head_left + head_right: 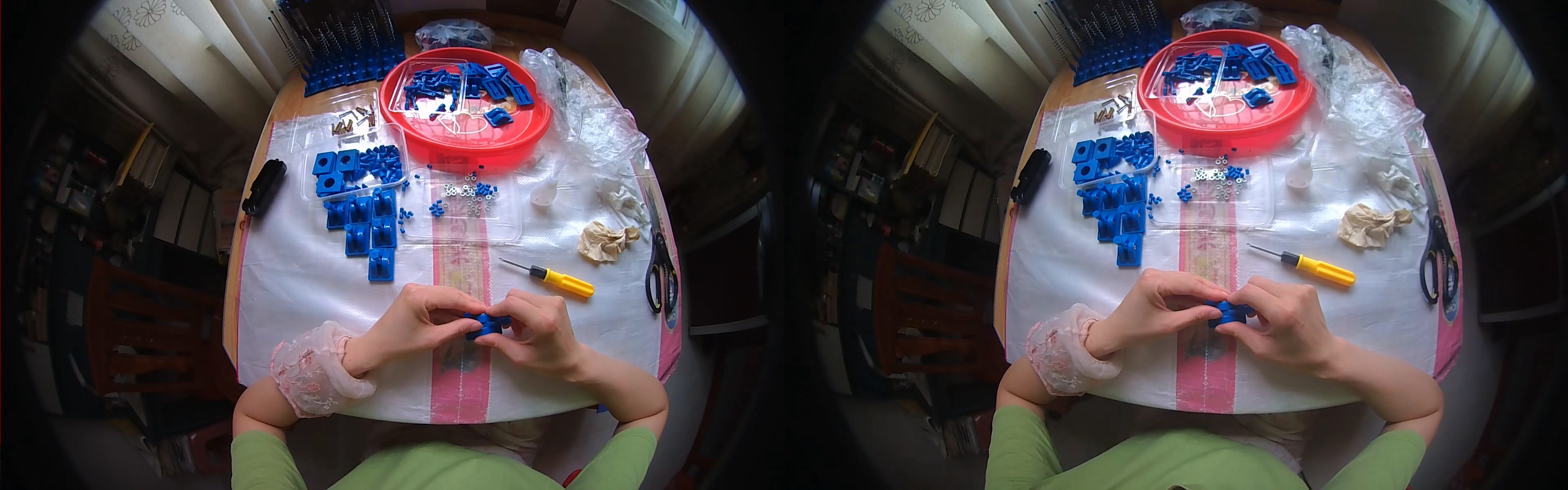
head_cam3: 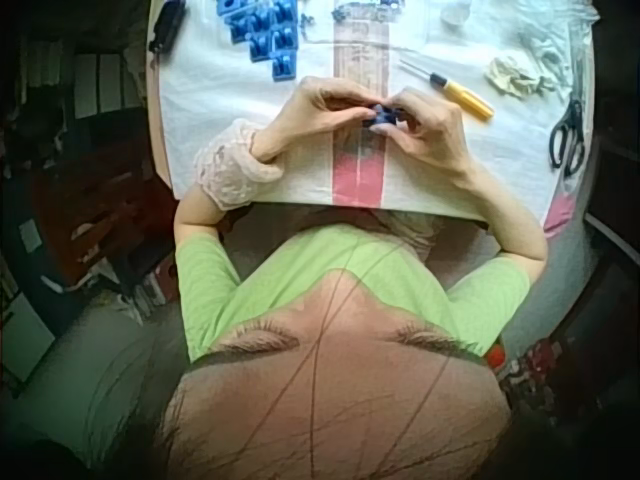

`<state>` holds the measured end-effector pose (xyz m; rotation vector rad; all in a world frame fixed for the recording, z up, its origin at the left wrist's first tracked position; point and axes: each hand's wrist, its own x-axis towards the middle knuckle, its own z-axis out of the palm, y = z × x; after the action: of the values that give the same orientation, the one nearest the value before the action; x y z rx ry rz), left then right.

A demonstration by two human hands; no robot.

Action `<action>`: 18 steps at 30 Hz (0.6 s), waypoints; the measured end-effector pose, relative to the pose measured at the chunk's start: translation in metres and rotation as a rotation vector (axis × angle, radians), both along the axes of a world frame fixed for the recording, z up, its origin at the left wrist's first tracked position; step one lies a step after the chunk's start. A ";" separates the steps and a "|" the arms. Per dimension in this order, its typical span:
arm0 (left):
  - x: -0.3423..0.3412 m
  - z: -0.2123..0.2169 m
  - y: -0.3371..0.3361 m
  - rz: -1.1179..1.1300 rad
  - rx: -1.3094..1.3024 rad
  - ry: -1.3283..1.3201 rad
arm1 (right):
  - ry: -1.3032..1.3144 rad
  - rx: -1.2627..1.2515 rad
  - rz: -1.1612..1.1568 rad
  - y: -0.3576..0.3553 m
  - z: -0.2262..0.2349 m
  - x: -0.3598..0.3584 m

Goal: Assembling small plastic blue components using a screwdriver.

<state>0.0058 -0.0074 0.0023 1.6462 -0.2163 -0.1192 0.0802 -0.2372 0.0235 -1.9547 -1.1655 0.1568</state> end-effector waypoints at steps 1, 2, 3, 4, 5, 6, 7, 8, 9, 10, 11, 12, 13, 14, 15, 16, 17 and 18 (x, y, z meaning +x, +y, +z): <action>0.000 0.000 0.000 0.005 0.008 -0.007 | 0.000 -0.004 0.000 0.000 0.000 0.000; 0.000 0.000 0.000 0.010 0.016 -0.013 | 0.008 -0.001 0.000 0.000 -0.001 0.000; 0.000 0.001 0.000 0.016 0.024 -0.020 | 0.017 0.003 -0.001 0.001 -0.001 0.000; 0.000 0.002 0.000 0.012 0.034 -0.031 | 0.025 0.003 -0.004 0.000 -0.001 0.000; 0.001 0.002 0.000 0.008 0.043 -0.043 | 0.018 0.001 -0.005 0.000 0.000 -0.001; 0.001 0.003 0.000 0.004 0.053 -0.054 | 0.011 -0.002 -0.007 0.000 0.001 -0.001; 0.001 0.002 0.000 0.003 0.061 -0.056 | 0.006 -0.003 -0.007 0.000 0.001 -0.001; 0.001 0.000 0.001 0.001 0.069 -0.058 | 0.000 -0.004 0.002 0.000 0.001 -0.001; 0.001 -0.001 0.001 0.000 0.077 -0.060 | -0.005 -0.005 0.010 0.001 0.002 -0.001; 0.001 -0.001 0.001 0.001 0.058 -0.053 | -0.010 -0.006 0.018 0.001 0.002 -0.001; 0.000 -0.001 0.001 0.001 0.039 -0.046 | -0.009 -0.004 0.016 0.001 0.001 -0.001; 0.000 0.000 0.001 0.002 0.019 -0.039 | -0.007 -0.002 0.015 0.001 0.001 -0.001; 0.000 0.000 0.001 -0.003 0.021 -0.018 | -0.006 0.001 0.013 0.001 0.000 -0.001; -0.001 0.001 0.001 -0.008 0.023 0.004 | -0.005 0.006 0.008 0.001 0.000 -0.001; -0.001 0.002 0.001 -0.013 0.024 0.025 | -0.005 0.010 0.003 0.000 0.000 0.000; -0.001 0.002 0.001 -0.014 0.038 0.027 | -0.004 0.016 -0.001 0.001 0.000 0.000; -0.001 0.002 0.000 -0.015 0.052 0.029 | -0.003 0.014 -0.002 0.001 0.000 0.000; -0.001 0.003 0.000 -0.015 0.066 0.031 | -0.003 0.012 -0.002 0.001 0.001 0.001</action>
<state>0.0046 -0.0071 0.0050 1.7075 -0.2032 -0.1650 0.0808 -0.2365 0.0241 -1.9464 -1.1636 0.1457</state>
